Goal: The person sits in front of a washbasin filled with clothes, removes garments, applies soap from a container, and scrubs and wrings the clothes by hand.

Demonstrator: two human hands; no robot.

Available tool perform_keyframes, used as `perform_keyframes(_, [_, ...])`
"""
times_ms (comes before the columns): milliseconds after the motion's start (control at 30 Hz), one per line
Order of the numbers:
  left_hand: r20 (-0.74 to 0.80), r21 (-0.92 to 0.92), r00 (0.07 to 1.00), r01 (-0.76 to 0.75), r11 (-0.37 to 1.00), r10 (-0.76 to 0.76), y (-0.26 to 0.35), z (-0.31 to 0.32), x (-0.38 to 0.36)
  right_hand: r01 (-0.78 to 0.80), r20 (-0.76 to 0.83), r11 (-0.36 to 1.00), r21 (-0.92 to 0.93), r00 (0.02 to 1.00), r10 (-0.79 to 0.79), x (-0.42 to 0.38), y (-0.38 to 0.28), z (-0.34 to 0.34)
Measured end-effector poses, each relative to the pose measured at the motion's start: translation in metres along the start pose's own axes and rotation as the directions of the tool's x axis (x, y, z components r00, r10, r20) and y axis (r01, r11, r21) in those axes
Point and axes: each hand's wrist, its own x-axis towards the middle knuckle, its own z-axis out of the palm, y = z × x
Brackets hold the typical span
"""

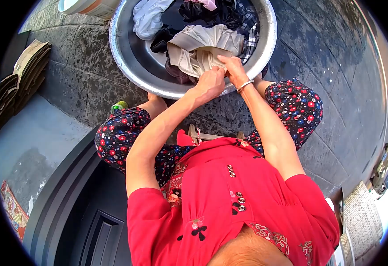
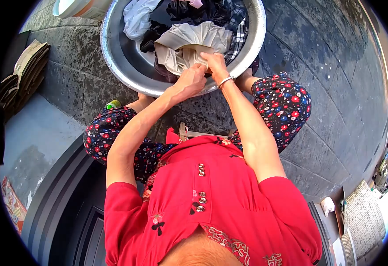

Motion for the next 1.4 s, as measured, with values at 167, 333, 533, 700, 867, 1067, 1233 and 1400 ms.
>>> perform_keyframes(167, [-0.1, -0.657, 0.789, 0.405, 0.636, -0.606, -0.031, -0.008, 0.007, 0.242, -0.266, 0.946, -0.214, 0.918, -0.295, 0.011, 0.011, -0.015])
perform_keyframes(333, [-0.445, -0.586, 0.359, 0.576, 0.57, -0.821, -0.158, 0.012, 0.007, 0.321, -0.19, 0.799, -0.509, 0.863, -0.468, 0.023, 0.008, -0.027])
perform_keyframes(533, [-0.327, -0.68, 0.473, 0.484, 0.551, -0.818, -0.187, 0.022, 0.019, 0.429, -0.102, 0.472, -0.77, 0.648, -0.755, 0.006, -0.035, -0.009])
perform_keyframes(700, [-0.479, -0.697, 0.205, 0.502, 0.512, -0.853, -0.186, 0.003, 0.045, 0.542, -0.35, 0.685, -0.487, 0.597, -0.722, 0.045, -0.068, 0.015])
perform_keyframes(867, [-0.736, -0.426, 0.378, 0.385, 0.819, -0.561, -0.179, -0.017, 0.097, 0.405, 0.437, -0.211, -0.89, 0.622, -0.65, 0.103, -0.014, 0.045])
perform_keyframes(1067, [-0.454, 0.109, 0.784, 0.52, 0.847, -0.423, -0.171, 0.038, 0.11, 0.339, 0.405, -0.223, -0.914, 0.724, -0.559, 0.125, 0.048, 0.03])
perform_keyframes(1233, [-0.379, 0.153, 0.821, 0.511, 0.846, -0.428, -0.176, 0.048, 0.116, 0.397, 0.39, -0.079, -0.914, 0.812, -0.434, 0.133, 0.047, 0.023])
perform_keyframes(1400, [-0.228, 0.11, 0.832, 0.539, 0.835, -0.507, -0.18, 0.034, 0.13, 0.565, 0.482, 0.088, -0.82, 0.766, -0.425, 0.16, 0.046, 0.008])
